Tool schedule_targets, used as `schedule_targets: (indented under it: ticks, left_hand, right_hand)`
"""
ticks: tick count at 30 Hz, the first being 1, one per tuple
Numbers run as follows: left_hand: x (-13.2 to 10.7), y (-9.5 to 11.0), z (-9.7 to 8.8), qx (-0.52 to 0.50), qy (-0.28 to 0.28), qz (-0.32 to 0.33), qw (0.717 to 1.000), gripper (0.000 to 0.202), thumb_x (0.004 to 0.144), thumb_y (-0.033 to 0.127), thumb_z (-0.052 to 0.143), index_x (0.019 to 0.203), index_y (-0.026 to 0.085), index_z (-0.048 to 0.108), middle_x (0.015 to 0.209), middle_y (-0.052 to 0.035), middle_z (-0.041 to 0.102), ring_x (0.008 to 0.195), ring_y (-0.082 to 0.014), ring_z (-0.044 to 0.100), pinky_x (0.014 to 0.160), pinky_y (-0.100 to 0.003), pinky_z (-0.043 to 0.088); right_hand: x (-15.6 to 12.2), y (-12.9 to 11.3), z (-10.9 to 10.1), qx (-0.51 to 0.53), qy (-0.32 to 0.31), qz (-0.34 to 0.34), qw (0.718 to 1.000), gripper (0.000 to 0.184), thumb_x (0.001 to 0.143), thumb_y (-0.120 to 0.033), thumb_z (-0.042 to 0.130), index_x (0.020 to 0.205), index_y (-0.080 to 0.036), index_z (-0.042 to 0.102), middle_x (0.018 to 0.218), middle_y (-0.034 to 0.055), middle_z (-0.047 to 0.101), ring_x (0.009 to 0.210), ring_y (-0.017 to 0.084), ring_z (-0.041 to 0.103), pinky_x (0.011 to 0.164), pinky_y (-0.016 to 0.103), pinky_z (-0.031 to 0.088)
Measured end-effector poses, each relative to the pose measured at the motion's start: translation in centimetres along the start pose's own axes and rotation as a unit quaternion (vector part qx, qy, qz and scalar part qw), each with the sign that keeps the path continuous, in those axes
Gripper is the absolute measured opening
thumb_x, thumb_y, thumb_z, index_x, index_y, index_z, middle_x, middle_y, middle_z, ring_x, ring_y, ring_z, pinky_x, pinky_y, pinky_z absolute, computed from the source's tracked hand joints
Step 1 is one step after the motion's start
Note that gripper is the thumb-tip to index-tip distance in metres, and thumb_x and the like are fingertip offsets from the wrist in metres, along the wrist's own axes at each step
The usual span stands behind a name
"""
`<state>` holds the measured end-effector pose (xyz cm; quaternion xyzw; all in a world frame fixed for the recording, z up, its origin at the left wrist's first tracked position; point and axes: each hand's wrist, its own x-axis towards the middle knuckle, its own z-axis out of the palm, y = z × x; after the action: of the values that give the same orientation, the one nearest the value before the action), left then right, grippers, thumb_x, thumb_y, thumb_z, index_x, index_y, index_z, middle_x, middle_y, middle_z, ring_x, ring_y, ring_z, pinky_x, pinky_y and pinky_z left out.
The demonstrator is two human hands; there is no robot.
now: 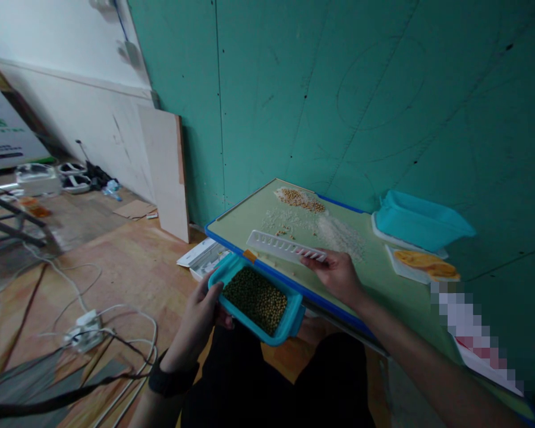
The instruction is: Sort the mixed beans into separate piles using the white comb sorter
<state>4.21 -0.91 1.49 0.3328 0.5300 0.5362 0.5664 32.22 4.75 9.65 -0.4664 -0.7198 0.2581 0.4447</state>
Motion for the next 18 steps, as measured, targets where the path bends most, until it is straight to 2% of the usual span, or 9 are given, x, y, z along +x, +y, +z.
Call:
schedule_targets:
  ticks: [9, 15, 18]
  left_hand:
    - [-0.3, 0.4, 0.2, -0.005, -0.002, -0.004, 1.0, 0.082, 0.086, 0.046, 0.065, 0.157, 0.017, 0.036, 0.042, 0.0077, 0.059, 0.034, -0.0189, 0.059, 0.037, -0.026, 0.052]
    - [-0.4, 0.4, 0.4, -0.025, 0.002, -0.004, 1.0, 0.088, 0.081, 0.047, 0.067, 0.156, 0.014, 0.034, 0.04, 0.0081, 0.057, 0.032, -0.021, 0.059, 0.033, -0.027, 0.049]
    - [-0.6, 0.3, 0.4, -0.025, 0.012, -0.003, 1.0, 0.087, 0.081, 0.046, 0.066, 0.156, 0.014, 0.035, 0.04, 0.0081, 0.057, 0.032, -0.0212, 0.059, 0.033, -0.028, 0.05]
  right_hand:
    - [-0.3, -0.2, 0.0, -0.012, -0.028, -0.009, 0.999, 0.025, 0.087, -0.042, 0.072, 0.098, -0.023, 0.083, 0.092, 0.0048, 0.082, 0.08, 0.027, 0.077, 0.073, 0.036, 0.062]
    - [-0.5, -0.9, 0.0, 0.001, -0.042, -0.011, 0.999, 0.021, 0.087, -0.037, 0.071, 0.098, -0.023, 0.083, 0.087, 0.0034, 0.082, 0.076, 0.026, 0.077, 0.067, 0.032, 0.061]
    - [-0.8, -1.3, 0.0, 0.004, -0.046, -0.016, 0.999, 0.019, 0.087, -0.034, 0.071, 0.099, -0.024, 0.083, 0.088, 0.003, 0.082, 0.077, 0.025, 0.077, 0.07, 0.032, 0.062]
